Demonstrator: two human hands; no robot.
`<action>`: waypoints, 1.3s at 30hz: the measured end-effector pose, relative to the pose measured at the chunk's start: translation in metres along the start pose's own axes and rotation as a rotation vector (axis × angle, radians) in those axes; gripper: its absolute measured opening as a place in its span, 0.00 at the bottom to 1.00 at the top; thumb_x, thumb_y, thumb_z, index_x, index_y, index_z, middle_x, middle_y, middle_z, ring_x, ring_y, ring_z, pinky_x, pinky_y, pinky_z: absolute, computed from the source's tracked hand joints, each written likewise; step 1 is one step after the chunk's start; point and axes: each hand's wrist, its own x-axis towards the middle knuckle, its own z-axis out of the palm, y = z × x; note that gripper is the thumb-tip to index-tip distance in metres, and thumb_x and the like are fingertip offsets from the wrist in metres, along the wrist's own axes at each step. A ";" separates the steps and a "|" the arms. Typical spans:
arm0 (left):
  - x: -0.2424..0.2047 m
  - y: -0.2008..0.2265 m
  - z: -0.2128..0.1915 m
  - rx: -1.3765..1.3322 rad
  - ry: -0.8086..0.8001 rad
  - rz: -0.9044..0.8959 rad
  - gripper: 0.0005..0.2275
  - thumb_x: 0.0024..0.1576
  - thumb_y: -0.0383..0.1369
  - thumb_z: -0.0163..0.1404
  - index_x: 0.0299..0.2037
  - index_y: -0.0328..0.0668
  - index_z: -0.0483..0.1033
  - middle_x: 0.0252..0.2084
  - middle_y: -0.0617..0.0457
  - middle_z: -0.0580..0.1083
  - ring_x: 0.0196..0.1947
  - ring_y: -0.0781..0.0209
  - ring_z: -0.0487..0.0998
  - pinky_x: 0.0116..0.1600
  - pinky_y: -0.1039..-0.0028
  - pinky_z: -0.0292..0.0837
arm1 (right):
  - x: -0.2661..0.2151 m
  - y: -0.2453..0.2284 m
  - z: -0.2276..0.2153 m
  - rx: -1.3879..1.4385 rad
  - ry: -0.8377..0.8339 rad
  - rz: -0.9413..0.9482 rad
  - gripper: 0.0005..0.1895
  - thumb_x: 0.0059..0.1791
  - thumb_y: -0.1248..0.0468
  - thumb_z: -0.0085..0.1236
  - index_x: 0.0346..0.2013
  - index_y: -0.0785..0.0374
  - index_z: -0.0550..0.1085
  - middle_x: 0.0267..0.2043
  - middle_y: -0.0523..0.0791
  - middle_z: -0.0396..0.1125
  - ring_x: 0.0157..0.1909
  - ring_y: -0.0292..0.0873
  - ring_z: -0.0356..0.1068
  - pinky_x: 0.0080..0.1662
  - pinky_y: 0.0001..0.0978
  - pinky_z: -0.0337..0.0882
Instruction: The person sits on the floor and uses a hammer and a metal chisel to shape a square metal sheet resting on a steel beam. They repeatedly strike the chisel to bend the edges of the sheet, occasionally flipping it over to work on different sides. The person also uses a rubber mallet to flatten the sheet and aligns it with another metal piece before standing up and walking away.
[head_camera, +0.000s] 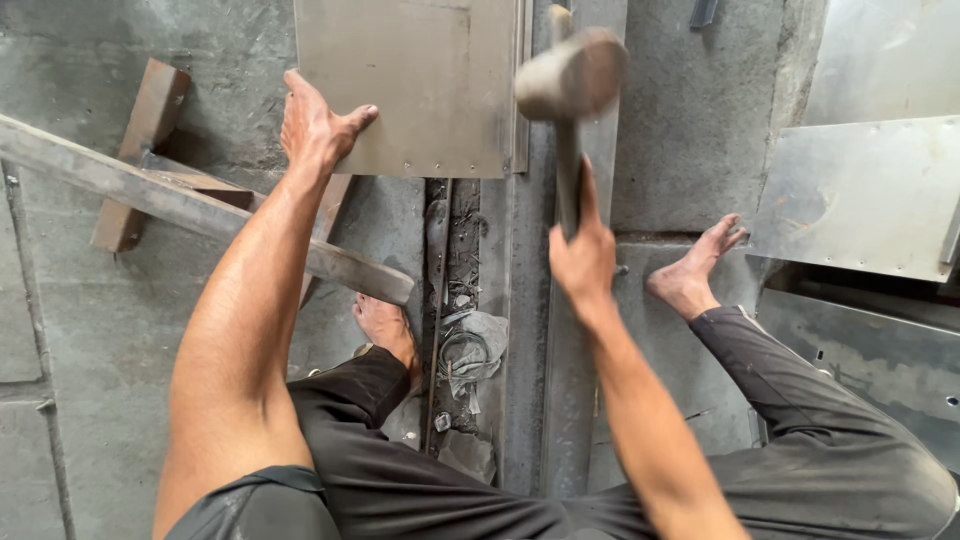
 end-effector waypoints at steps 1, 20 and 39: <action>-0.001 0.002 -0.001 -0.006 -0.012 -0.017 0.42 0.45 0.50 0.71 0.57 0.33 0.56 0.53 0.35 0.72 0.52 0.39 0.76 0.53 0.53 0.73 | 0.022 0.004 -0.001 0.023 -0.044 0.046 0.50 0.46 0.70 0.50 0.79 0.40 0.42 0.66 0.56 0.66 0.40 0.54 0.80 0.46 0.40 0.80; -0.007 0.003 -0.006 -0.022 0.070 0.034 0.40 0.45 0.48 0.71 0.57 0.33 0.57 0.54 0.34 0.72 0.53 0.35 0.75 0.53 0.52 0.72 | 0.180 -0.013 -0.006 -0.064 -0.073 0.158 0.54 0.43 0.74 0.46 0.79 0.37 0.40 0.63 0.52 0.71 0.25 0.45 0.70 0.27 0.35 0.78; -0.225 0.001 -0.048 -0.354 0.386 0.706 0.18 0.70 0.29 0.52 0.61 0.30 0.55 0.52 0.30 0.73 0.51 0.32 0.75 0.54 0.54 0.69 | 0.041 -0.045 -0.133 0.576 0.108 -0.494 0.27 0.52 0.72 0.67 0.59 0.61 0.62 0.48 0.47 0.75 0.52 0.42 0.78 0.53 0.33 0.81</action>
